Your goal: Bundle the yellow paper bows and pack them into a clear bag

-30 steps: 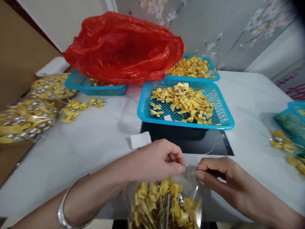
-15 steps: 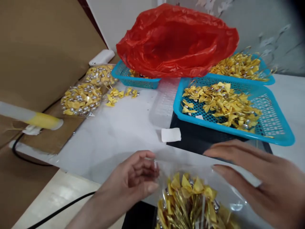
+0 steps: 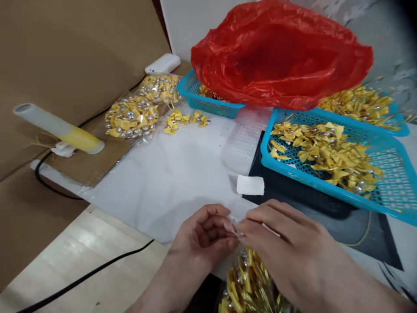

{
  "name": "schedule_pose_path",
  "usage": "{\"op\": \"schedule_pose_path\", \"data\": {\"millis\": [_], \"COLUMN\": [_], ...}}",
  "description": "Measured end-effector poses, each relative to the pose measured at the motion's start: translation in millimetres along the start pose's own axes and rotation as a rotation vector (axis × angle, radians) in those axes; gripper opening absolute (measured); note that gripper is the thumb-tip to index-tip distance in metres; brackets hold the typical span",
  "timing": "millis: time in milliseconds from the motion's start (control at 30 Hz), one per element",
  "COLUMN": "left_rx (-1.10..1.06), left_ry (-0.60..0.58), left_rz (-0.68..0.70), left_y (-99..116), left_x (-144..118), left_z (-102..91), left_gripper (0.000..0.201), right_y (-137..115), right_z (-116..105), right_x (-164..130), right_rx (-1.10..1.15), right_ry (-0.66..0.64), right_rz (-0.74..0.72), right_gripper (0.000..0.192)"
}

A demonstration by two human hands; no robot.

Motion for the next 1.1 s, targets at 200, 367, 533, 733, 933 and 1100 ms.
{"op": "schedule_pose_path", "data": {"millis": [200,367,533,733,933,1100], "left_rx": [-0.098,-0.171,-0.196,-0.264,-0.27,-0.213], "left_ry": [0.042,0.069,0.069,0.073,0.132,0.116], "left_rz": [0.015,0.018,0.032,0.0,-0.07,-0.073], "left_y": [-8,-12,-14,-15,-17,-16], "left_x": [-3,-8,-10,-11,-13,-11], "left_z": [1.3,3.6,5.9,10.1,10.7,10.6], "left_gripper": [0.025,0.027,0.025,0.026,0.026,0.022], "right_y": [-24,-28,-27,-20,1,19], "right_z": [3,10,10,10,9,10], "right_x": [4,3,5,8,6,2], "right_rx": [-0.401,-0.429,-0.399,-0.298,-0.131,0.077], "right_ry": [0.013,-0.047,-0.045,-0.042,0.002,-0.09], "right_rz": [-0.075,-0.085,-0.072,-0.024,0.124,0.253], "right_gripper": [0.028,0.026,0.022,0.024,0.023,0.022]}}
Point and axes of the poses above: each hand's wrist, its own x-axis towards the middle knuckle, its own z-axis out of the palm, y = z × x, the point moved 9 cm from there along x, towards the middle knuckle, and after that the axes turned 5 degrees about -y, right-handed, at the moved point
